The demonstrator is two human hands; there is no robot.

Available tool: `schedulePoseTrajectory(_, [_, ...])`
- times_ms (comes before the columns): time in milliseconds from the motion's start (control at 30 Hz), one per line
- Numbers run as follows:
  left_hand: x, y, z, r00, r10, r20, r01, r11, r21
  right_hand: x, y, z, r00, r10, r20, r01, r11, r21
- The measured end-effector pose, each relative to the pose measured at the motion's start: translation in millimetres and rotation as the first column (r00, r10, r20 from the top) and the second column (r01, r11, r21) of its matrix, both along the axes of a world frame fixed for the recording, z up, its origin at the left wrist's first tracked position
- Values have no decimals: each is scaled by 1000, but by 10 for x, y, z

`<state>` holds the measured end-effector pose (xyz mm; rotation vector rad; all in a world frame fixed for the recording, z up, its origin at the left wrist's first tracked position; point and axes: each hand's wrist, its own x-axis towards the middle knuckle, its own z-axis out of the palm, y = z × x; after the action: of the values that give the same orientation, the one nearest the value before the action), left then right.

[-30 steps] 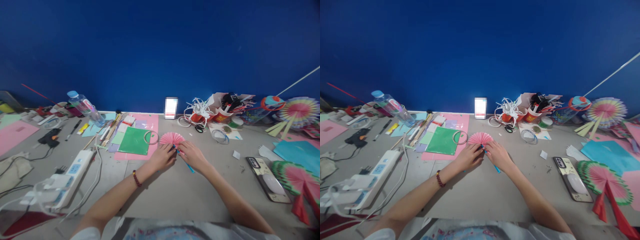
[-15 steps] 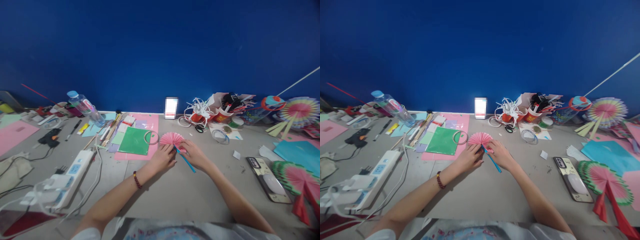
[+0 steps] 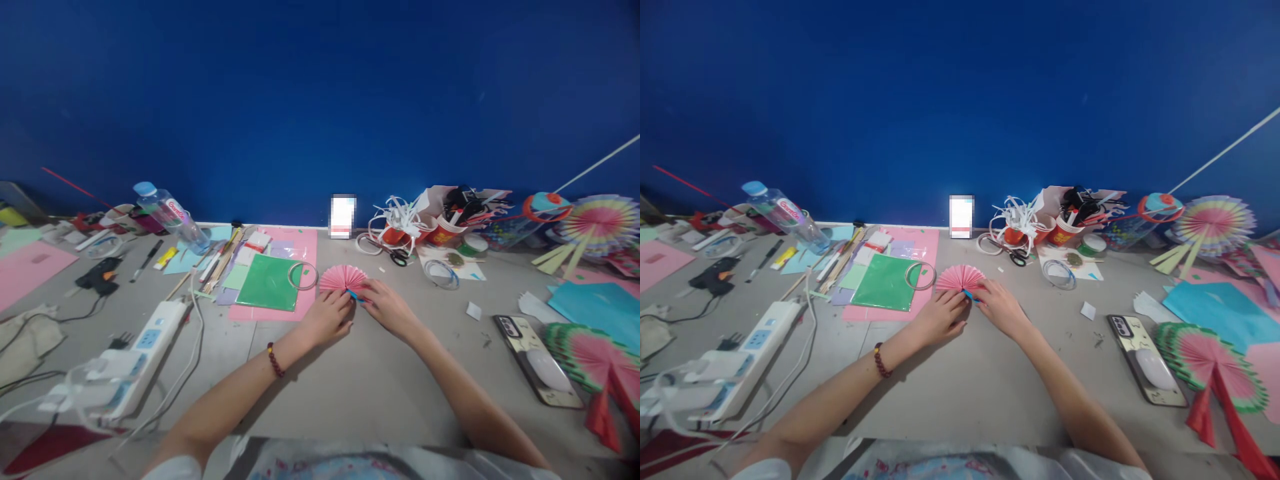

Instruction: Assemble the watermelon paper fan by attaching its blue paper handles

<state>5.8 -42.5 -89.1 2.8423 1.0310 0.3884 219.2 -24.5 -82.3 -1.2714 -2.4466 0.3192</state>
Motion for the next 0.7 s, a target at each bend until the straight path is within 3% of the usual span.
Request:
schedulePoseTrajectory(233, [20, -13, -53, 999, 40, 11, -40, 999, 6, 11, 11, -31, 998, 8, 64, -12, 998, 56])
schedulePoseTrajectory(500, [58, -41, -67, 999, 34, -36, -32, 999, 40, 43, -155, 52, 966, 30, 257, -63, 991, 120])
schedulePoseTrajectory(700, [87, -59, -15, 997, 52, -50, -49, 997, 66, 122, -309, -189, 979, -26, 201, 6, 995, 101])
